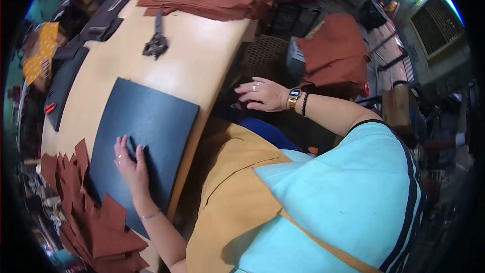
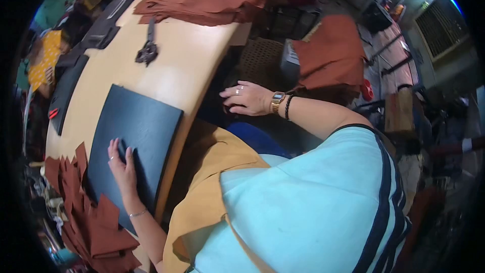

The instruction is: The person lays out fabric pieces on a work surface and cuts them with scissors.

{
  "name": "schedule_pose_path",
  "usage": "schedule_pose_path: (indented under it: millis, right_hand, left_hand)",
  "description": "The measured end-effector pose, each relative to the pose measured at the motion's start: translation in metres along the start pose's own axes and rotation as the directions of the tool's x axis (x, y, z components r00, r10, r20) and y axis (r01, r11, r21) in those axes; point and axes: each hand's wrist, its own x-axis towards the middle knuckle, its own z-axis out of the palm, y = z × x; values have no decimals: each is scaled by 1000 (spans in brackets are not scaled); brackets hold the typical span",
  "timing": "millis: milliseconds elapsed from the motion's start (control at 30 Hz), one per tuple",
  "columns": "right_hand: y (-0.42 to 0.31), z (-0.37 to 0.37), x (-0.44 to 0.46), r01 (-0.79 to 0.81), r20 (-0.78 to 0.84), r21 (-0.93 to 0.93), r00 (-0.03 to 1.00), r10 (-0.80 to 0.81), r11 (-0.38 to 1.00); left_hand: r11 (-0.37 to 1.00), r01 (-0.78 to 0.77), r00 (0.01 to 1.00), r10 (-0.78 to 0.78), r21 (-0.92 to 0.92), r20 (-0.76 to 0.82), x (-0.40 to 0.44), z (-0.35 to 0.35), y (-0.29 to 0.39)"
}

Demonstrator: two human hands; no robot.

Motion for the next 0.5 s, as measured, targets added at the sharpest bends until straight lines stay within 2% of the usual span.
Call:
schedule_pose_path:
  millis: [33,100,167,233,300,333,367,400,433,467,500]
  right_hand:
    - [14,1,-17,-83,138,-68,986,91,994]
    - [47,-2,-45,-200,389,-219,880,274,955]
    - [85,-10,-75,-472,288,-244,799,528,847]
    - [127,-5,-119,-636,-35,-462,710,704,618]
    - [135,-30,-135,-754,-154,-577,478,865,314]
    - [169,-29,-157,-770,-68,-601,315,946,213]
    - [171,-41,-159,-743,-28,-654,215,976,145]
    - [184,-43,-171,-772,-39,-623,195,980,128]
    - [173,-62,-154,-737,49,-669,78,996,91]
    - [190,-55,-165,-777,3,-625,93,996,75]
    - [211,-48,-178,-748,-18,-657,141,990,95]
  left_hand:
    - [1000,14,1000,-14,14,-3,-3,-3,-4]
    - [963,121,986,-144,239,80,-9,-12,-24]
    - [913,211,965,-251,350,73,-20,-28,-48]
    - [868,325,934,-357,375,16,-37,-47,-88]
    - [804,487,866,-496,340,-68,-62,-68,-127]
    - [751,581,801,-595,314,-60,-72,-81,-137]
    - [678,680,717,-695,279,-58,-85,-93,-149]
    - [570,747,631,-771,343,-91,-99,-98,-179]
    - [506,727,625,-767,464,-144,-120,-100,-196]
    - [507,656,701,-683,559,-203,-135,-103,-196]
    - [611,654,742,-634,447,-219,-150,-107,-209]
